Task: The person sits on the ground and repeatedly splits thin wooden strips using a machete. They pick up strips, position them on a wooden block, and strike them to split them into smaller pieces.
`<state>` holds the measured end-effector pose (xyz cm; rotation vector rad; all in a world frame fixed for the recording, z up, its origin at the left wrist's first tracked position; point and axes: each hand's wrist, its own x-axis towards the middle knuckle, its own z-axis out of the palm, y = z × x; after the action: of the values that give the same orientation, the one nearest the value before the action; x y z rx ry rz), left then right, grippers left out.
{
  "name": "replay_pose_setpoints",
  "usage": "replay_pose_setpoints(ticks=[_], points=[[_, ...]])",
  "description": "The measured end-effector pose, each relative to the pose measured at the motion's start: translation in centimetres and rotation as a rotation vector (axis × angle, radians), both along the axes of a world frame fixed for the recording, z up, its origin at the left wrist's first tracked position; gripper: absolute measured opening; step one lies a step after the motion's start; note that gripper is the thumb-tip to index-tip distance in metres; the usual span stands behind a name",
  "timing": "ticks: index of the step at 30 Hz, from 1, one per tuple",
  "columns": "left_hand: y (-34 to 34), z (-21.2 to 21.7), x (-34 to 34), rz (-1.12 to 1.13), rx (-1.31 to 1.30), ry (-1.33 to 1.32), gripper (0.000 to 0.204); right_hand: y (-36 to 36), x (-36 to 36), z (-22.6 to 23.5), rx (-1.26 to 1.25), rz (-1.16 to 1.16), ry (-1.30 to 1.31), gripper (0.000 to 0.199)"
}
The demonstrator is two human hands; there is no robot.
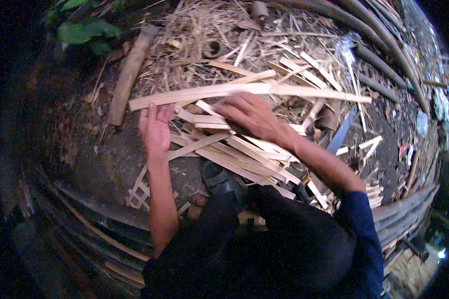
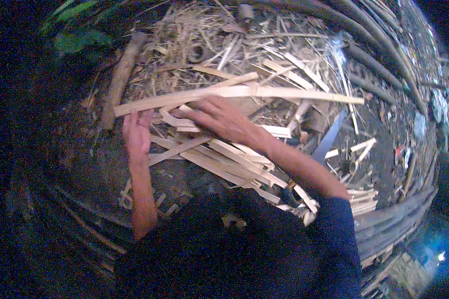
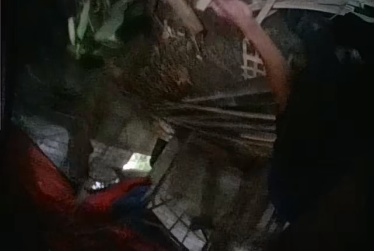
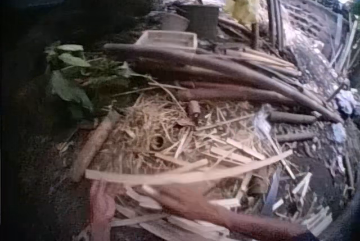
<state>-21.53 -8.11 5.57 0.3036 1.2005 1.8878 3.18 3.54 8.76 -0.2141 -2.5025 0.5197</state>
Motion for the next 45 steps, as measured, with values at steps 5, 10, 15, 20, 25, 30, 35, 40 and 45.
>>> replay_pose_setpoints(ticks=[5, 10, 15, 20, 25, 30, 35, 40, 45], points=[[-4.2, -6.6, -3.4, 0.131, -0.038, -0.209, 0.034, -4.8, 10.3, -12.1, -0.273, -0.543, -0.449, 0.036], [-3.2, -5.2, -2.0, 0.392, -0.119, -0.097, 0.041, -6.3, 10.7, -9.6, -0.400, -0.646, -0.438, 0.025], [-4.6, -6.9, -3.5, 0.459, -0.124, 0.062, 0.045, -5.0, 11.4, -6.5, -0.094, -0.456, -0.368, 0.048], [-4.1, -6.3, -2.5, 0.471, -0.142, 0.147, 0.043, -3.2, 5.4, -3.3, -0.051, -0.444, -0.374, 0.054], [-3.7, -5.2, -2.0, 0.448, -0.092, 0.166, 0.043, -1.1, -1.0, -3.3, -0.032, -0.372, -0.327, 0.045], [-3.8, -4.6, -1.7, 0.446, -0.054, 0.148, 0.042, -0.7, -2.4, -4.8, -0.063, -0.342, -0.381, 0.041], [-3.8, -4.7, -1.7, 0.469, -0.095, 0.178, 0.041, -0.7, -3.1, -5.2, -0.087, -0.309, -0.358, 0.042], [-3.6, -4.5, -1.6, 0.515, -0.130, 0.216, 0.036, -0.7, -3.7, -4.9, -0.036, -0.305, -0.375, 0.044], [-3.8, -5.9, -2.7, 0.531, -0.129, 0.289, 0.027, -0.4, -3.4, -6.1, -0.054, -0.297, -0.335, 0.047]])
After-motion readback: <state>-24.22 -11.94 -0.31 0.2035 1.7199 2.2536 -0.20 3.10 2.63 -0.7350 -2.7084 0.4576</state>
